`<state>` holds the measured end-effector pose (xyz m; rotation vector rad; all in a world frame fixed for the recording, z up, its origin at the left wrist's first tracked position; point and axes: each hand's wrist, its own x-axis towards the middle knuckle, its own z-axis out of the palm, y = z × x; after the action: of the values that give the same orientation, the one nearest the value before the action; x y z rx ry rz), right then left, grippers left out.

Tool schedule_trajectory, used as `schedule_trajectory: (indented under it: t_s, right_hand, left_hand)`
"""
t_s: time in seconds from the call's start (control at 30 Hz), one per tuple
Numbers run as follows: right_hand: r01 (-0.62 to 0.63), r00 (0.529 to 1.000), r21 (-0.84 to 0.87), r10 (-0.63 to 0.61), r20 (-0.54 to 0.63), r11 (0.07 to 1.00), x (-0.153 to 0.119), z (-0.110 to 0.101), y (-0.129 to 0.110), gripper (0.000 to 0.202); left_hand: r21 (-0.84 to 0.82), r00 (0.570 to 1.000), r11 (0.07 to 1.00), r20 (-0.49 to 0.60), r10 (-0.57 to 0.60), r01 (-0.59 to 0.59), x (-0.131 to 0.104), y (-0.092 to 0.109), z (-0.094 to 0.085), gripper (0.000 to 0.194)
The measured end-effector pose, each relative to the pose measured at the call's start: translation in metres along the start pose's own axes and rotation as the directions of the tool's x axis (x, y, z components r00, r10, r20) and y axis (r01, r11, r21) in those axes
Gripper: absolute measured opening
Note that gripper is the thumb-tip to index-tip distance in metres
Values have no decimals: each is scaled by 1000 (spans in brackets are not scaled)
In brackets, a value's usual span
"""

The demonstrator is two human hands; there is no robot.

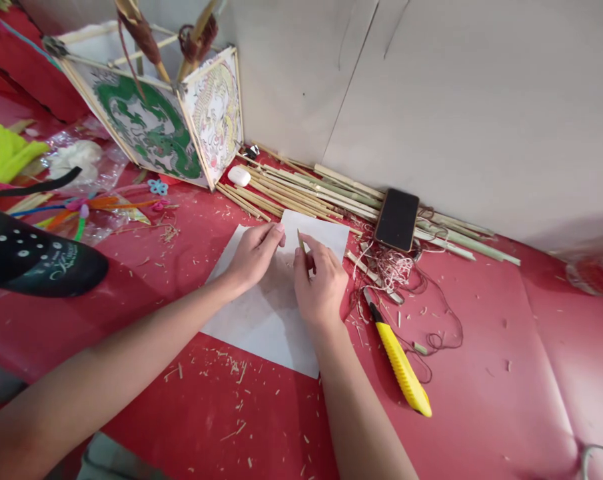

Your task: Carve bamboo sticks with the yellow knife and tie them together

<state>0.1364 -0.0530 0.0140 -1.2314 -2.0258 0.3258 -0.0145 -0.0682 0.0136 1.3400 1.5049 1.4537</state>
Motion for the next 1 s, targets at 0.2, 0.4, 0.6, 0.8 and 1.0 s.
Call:
schedule_trajectory:
  t_s: [0.2,0.4,0.6,0.8,1.0]
  right_hand:
    - [-32,999,31,31,33,999,-1,2,-3,21]
    - [16,996,63,-21,91,998,-1,2,-1,27]
    - [10,999,161,-18,47,987,1,0,1,25]
    - [-77,987,191,49,151,979,1,3,2,28]
    - [-132,965,240,69,255,962,1,1,-2,45]
  left_hand:
    - [60,995,996,84,53,-58,0,-2,2,38]
    - [46,993,997,103,56,-61,0,-3,3,32]
    - [30,995,998,78,56,-59,0,-1,2,29]
    - [10,997,999,52,51,-52,0,-2,3,29]
    - [-19,998,999,61,31,-30,-1,-3,3,20]
